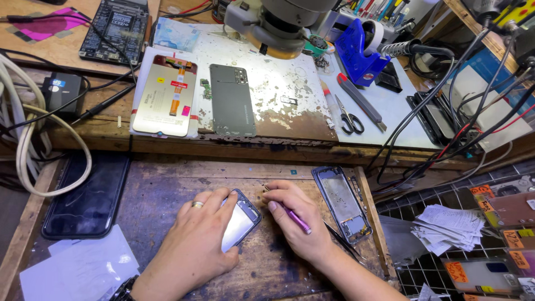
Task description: The person prys the internal edges of a mobile phone frame with a prying tool, moving it along the perimeter to separate the components.
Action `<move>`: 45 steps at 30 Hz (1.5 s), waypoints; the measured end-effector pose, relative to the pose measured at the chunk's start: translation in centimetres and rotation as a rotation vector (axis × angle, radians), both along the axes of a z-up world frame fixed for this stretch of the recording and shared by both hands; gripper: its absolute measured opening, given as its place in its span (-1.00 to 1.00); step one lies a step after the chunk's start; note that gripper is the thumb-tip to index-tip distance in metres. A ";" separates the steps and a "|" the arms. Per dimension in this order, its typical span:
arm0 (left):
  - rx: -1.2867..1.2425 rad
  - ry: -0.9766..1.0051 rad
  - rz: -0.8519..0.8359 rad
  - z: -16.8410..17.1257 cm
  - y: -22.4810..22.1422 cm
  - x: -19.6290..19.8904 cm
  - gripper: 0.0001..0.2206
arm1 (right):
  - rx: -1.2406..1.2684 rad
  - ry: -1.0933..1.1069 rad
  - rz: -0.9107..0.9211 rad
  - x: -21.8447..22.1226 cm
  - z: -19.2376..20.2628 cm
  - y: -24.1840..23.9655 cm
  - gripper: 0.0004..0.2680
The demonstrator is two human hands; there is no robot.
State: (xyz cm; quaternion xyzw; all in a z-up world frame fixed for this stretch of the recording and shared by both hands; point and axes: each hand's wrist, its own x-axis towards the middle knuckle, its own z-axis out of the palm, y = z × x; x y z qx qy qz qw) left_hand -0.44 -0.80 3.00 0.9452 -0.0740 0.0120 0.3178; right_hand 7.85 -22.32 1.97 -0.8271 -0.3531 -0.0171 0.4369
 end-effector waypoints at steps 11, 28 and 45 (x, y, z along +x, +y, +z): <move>-0.014 -0.043 0.005 -0.3 -0.1 -0.1 -0.20 | -0.397 -0.360 0.101 -1.3 1.0 1.9 -0.90; -0.005 0.071 -0.167 -0.6 0.6 0.4 -0.16 | -0.027 0.332 0.109 -4.5 0.8 -5.9 -0.93; -0.007 -0.054 0.052 0.8 -1.6 0.2 -0.33 | 0.085 0.245 -0.068 -3.4 -1.0 -1.7 -0.84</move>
